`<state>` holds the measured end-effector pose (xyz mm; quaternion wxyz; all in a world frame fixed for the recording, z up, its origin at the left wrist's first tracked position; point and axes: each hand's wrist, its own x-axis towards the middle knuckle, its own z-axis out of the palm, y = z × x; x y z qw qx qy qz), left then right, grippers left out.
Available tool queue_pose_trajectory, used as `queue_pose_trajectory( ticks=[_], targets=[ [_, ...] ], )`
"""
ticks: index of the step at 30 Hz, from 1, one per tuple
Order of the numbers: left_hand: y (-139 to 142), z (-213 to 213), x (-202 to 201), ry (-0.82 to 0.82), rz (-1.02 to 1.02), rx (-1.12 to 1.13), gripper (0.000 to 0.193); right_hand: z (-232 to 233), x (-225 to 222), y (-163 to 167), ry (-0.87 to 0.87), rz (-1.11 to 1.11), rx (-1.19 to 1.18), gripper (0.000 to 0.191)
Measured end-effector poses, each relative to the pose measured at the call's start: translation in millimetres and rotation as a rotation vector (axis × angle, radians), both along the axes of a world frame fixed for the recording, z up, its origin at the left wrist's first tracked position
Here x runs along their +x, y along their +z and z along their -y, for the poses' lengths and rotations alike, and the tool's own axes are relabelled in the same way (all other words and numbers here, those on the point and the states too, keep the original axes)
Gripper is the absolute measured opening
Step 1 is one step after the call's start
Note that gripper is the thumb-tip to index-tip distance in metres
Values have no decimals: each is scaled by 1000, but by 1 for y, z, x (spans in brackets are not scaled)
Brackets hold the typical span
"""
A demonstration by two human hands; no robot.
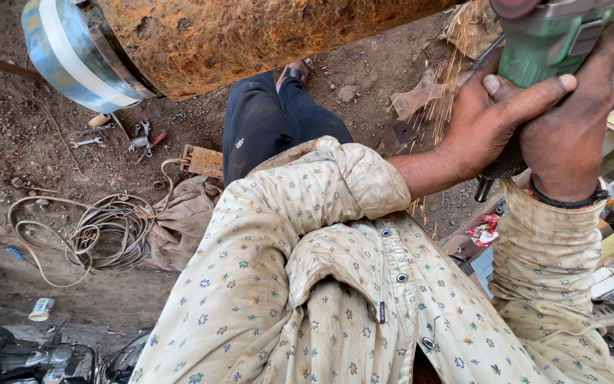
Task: The person holds an angle grinder with both hands and grinds the surface of a large rusty metal pipe, producing sparks as the disc removes rust. Near the end the person briefly repositions the pipe and resumes grinding it.
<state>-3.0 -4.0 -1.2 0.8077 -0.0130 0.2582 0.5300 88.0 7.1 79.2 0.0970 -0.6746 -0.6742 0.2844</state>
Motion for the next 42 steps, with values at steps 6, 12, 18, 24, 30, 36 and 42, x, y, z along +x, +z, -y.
queue_pose_trajectory(
  ticks=[6, 12, 18, 24, 30, 36, 42],
  targets=[
    [0, 2, 1, -26, -9, 3, 53, 7, 1, 0, -16, 58, 7, 88],
    [-1, 1, 0, -14, 0, 22, 53, 7, 1, -2, 73, 205, 78, 91],
    [2, -4, -4, -29, -60, 44, 53, 1, -3, 5, -17, 46, -2, 82],
    [2, -8, -7, -55, -41, 30, 48, -5, -5, 5, 35, 52, 46, 82],
    [2, -8, -4, -67, 126, -36, 47, -3, -2, 5, -18, 42, -22, 82],
    [1, -7, -4, -43, 102, -19, 49, -3, 0, 2, 34, 140, 29, 88],
    [4, -12, -1, 7, -24, 30, 50, -4, -4, 7, 34, 103, 23, 86]
  ],
)
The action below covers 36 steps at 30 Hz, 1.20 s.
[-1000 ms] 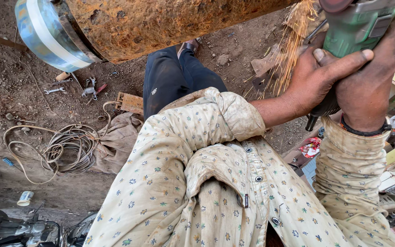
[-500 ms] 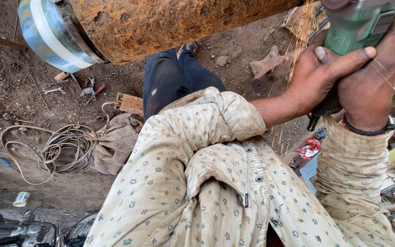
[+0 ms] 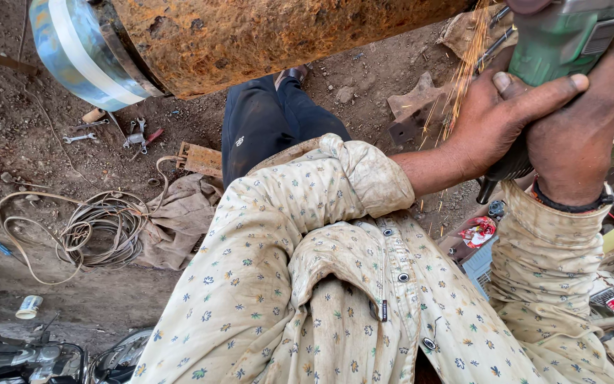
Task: The person holds an angle grinder with both hands and grinds the surface of a large rusty metal pipe, producing sparks as the disc removes rust. Near the end the person briefly repositions the pipe and resumes grinding it.
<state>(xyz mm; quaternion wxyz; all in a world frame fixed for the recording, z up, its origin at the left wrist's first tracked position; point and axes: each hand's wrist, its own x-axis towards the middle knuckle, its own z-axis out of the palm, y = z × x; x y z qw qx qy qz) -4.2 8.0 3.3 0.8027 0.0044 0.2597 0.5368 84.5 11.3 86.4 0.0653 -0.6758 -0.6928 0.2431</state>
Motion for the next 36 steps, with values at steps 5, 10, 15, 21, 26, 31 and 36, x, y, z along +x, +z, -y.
queue_pose_trajectory(
  ticks=[5, 10, 15, 21, 26, 31, 36],
  targets=[
    [1, -3, -6, -18, 133, -15, 47, -3, -1, 2, -65, -107, -41, 83],
    [4, -2, -7, -33, 179, -48, 46, -5, 2, 1, -21, -48, -29, 82],
    [1, -2, -5, 24, 36, 7, 51, -7, 1, 0, -7, -25, -20, 84],
    [-3, -3, -2, -87, 96, -41, 50, -8, -2, 2, 21, 15, 23, 84],
    [4, -6, -4, 6, 178, -70, 51, -8, -1, 2, -70, -125, -42, 78],
    [7, -8, -10, -28, 164, -30, 47, -7, 0, 3, -19, 9, -3, 85],
    [1, -7, -9, -16, 172, 2, 46, -7, -3, 2, 17, 108, 39, 89]
  ],
)
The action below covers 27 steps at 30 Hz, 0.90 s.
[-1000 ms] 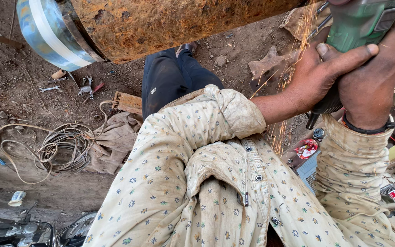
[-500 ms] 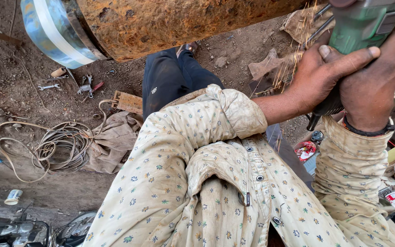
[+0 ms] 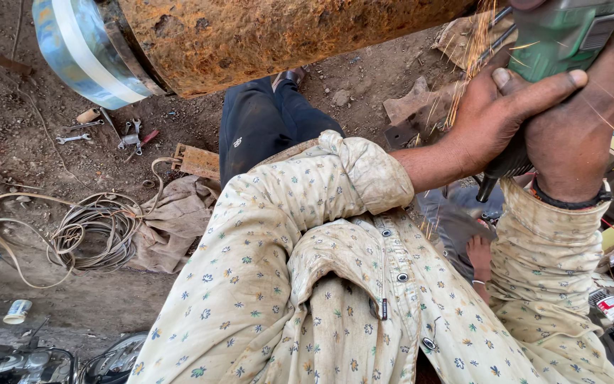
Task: The person holds an angle grinder with both hands and grinds the surface of a large rusty metal pipe, producing sparks as the disc removes rust. Near the end the person briefly repositions the pipe and resumes grinding it.
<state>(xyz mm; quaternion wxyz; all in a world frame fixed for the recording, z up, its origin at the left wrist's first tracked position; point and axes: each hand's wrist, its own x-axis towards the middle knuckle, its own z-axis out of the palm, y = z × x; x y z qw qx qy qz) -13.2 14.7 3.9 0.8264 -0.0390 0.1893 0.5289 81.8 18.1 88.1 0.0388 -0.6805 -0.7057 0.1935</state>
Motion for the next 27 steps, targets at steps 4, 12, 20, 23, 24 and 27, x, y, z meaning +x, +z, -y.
queue_pose_trajectory(
  ticks=[4, 12, 20, 23, 24, 27],
  targets=[
    [-3, 0, 1, -83, -29, -13, 44, -4, -3, 2, -17, -122, -29, 83],
    [-2, -5, 2, 4, -42, 12, 50, -9, -10, 6, 22, -98, -1, 83],
    [1, -4, 2, 25, -154, 33, 52, -6, -2, 2, 55, -17, 29, 88],
    [2, -5, 0, -50, -152, 22, 50, -5, -3, 3, 15, -79, 7, 87],
    [1, -5, -1, -41, -136, 18, 49, -5, -4, 3, 0, -102, -3, 86],
    [0, -4, -1, 20, -81, 6, 48, -6, -5, 2, 0, -98, -7, 84]
  ],
)
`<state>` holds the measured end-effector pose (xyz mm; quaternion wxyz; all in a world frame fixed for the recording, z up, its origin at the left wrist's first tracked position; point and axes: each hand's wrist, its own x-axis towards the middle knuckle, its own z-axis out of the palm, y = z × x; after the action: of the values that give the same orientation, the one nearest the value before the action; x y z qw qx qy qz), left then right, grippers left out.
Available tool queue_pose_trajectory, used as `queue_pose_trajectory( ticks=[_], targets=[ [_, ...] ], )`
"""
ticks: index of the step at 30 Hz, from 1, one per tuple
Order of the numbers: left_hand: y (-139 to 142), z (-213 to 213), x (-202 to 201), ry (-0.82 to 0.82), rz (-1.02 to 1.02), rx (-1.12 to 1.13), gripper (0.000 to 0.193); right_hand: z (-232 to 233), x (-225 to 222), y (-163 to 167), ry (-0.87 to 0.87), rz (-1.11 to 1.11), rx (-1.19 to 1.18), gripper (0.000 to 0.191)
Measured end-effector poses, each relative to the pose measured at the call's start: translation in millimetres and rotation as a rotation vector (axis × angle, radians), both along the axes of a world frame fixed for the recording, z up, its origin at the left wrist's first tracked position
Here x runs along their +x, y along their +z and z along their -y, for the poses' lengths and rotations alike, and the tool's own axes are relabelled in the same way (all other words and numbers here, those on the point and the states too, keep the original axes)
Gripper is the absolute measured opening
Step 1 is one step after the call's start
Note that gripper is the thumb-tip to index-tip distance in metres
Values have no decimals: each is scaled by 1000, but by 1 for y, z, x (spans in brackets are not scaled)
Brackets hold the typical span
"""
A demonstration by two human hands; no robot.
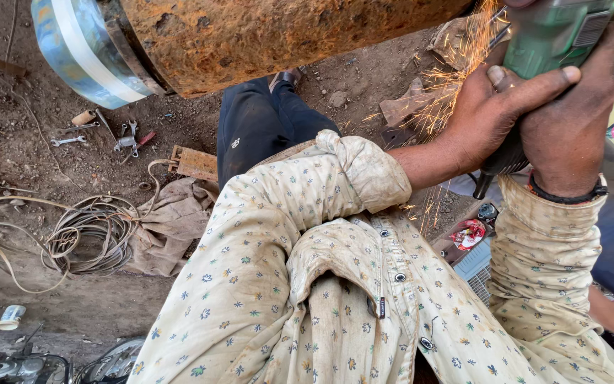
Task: The person holds an angle grinder with both hands and grinds the surface of a large rusty metal pipe, producing sparks as the disc removes rust. Near the end the person briefly repositions the pipe and resumes grinding it.
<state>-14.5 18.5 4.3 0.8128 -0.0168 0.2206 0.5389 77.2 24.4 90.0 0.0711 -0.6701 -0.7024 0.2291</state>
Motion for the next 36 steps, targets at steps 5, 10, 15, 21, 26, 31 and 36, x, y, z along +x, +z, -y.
queue_pose_trajectory(
  ticks=[5, 10, 15, 21, 26, 31, 36],
  targets=[
    [1, 7, 6, -68, 97, -74, 44, 2, 1, -3, 6, 26, 10, 83],
    [-1, 8, 10, 17, -4, -34, 55, 9, 12, -9, -68, -107, -49, 83],
    [1, 4, 6, -6, -108, -34, 57, 9, 20, -16, 21, -23, 1, 87],
    [3, 4, 4, -8, -252, -8, 54, 6, 13, -15, 25, -82, 8, 83],
    [6, 15, 10, -13, -160, -13, 52, 12, 4, -1, -99, -284, -76, 68],
    [5, 12, 2, -50, -144, -67, 56, -2, -6, 1, 2, -206, -37, 74],
    [9, 6, -2, -57, -130, -47, 56, -5, -11, 5, -2, -150, -32, 75]
  ],
)
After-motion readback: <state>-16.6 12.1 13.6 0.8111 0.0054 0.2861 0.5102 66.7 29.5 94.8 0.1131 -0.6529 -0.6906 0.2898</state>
